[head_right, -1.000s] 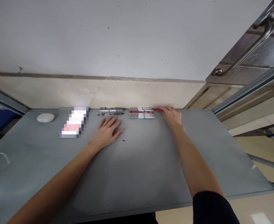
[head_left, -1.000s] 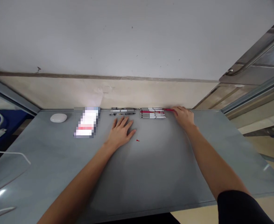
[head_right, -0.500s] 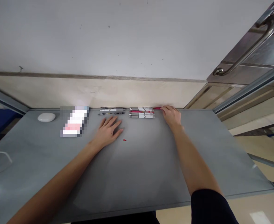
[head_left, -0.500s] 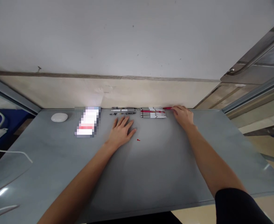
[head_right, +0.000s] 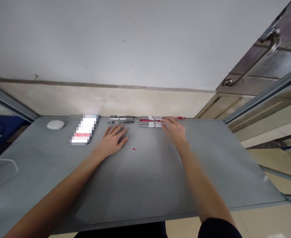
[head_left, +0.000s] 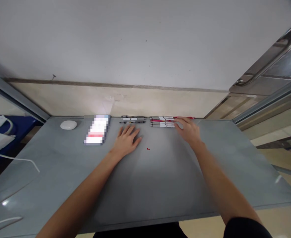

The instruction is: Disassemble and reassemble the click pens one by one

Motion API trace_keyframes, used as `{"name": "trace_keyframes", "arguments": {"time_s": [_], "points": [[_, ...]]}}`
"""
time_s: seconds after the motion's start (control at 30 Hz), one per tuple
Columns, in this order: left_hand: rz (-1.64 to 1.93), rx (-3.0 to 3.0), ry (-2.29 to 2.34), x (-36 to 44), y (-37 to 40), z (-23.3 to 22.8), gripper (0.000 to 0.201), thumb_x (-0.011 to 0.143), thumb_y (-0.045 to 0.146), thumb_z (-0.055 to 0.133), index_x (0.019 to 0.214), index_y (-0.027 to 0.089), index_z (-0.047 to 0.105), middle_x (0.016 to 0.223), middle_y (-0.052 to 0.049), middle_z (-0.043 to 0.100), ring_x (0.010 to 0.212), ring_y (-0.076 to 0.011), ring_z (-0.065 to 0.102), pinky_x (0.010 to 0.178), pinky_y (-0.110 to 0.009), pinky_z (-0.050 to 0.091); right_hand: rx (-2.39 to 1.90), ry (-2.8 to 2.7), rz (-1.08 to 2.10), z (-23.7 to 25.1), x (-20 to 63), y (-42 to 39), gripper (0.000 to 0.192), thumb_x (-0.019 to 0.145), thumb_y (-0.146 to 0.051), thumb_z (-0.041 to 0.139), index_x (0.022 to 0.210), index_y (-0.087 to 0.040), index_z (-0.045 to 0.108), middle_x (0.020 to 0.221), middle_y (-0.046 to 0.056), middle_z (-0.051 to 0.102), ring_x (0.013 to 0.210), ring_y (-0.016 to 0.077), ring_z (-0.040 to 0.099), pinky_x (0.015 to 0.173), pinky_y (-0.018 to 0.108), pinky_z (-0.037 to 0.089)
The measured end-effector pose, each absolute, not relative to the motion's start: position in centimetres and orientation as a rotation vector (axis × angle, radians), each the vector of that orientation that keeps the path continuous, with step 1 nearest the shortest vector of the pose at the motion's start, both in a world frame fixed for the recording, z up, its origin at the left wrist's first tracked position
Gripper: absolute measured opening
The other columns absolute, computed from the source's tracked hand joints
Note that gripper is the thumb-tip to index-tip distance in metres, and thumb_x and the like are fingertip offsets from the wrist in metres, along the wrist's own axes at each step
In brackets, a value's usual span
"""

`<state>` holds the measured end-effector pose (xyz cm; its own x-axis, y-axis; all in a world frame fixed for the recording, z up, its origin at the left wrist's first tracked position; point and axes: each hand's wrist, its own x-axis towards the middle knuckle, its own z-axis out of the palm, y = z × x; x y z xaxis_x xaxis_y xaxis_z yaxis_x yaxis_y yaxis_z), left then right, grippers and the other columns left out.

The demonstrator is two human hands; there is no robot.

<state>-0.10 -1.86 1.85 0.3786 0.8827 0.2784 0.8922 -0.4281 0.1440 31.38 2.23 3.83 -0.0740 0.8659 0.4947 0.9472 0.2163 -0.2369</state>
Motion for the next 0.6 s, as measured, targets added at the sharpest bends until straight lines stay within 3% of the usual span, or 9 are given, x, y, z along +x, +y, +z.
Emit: {"name": "trace_keyframes", "arguments": {"time_s": [0.2, 0.43, 0.6], "points": [[-0.364, -2.629, -1.695, -1.7, -3.3, 1.9, 0.049, 0.100, 0.043, 0.042, 0.143, 0.021, 0.053, 0.153, -0.010, 0.046, 0.143, -0.0329, 0.038, 0.119, -0.057, 0.026, -1.475, -2.127, 0.165, 3.3, 24.2, -1.9, 0.026, 0.095, -0.037, 0.053, 0.114, -0.032, 0.069, 0.122, 0.000, 0.071, 0.110, 0.0206, 0.068, 0.088, 0.035, 0.056], [-0.440, -2.628, -1.631, -2.2, -3.8, 1.2, 0.048, 0.100, 0.043, 0.044, 0.141, 0.021, 0.054, 0.151, -0.011, 0.049, 0.141, -0.0328, 0.041, 0.118, -0.057, 0.026, -1.311, -2.227, 0.133, 0.1, 21.8, -2.5, 0.029, 0.097, -0.034, 0.049, 0.116, -0.029, 0.071, 0.130, 0.001, 0.068, 0.123, 0.0224, 0.061, 0.107, 0.040, 0.049], [-0.554, -2.580, -1.554, -1.9, -0.4, 2.7, 0.039, 0.099, 0.034, 0.046, 0.131, 0.018, 0.062, 0.140, -0.013, 0.059, 0.130, -0.0296, 0.052, 0.111, -0.047, 0.038, -1.311, -2.216, 0.145, 0.0, 22.1, -2.4, 0.029, 0.097, -0.032, 0.049, 0.116, -0.029, 0.071, 0.129, 0.003, 0.068, 0.122, 0.0222, 0.061, 0.104, 0.040, 0.051]]}}
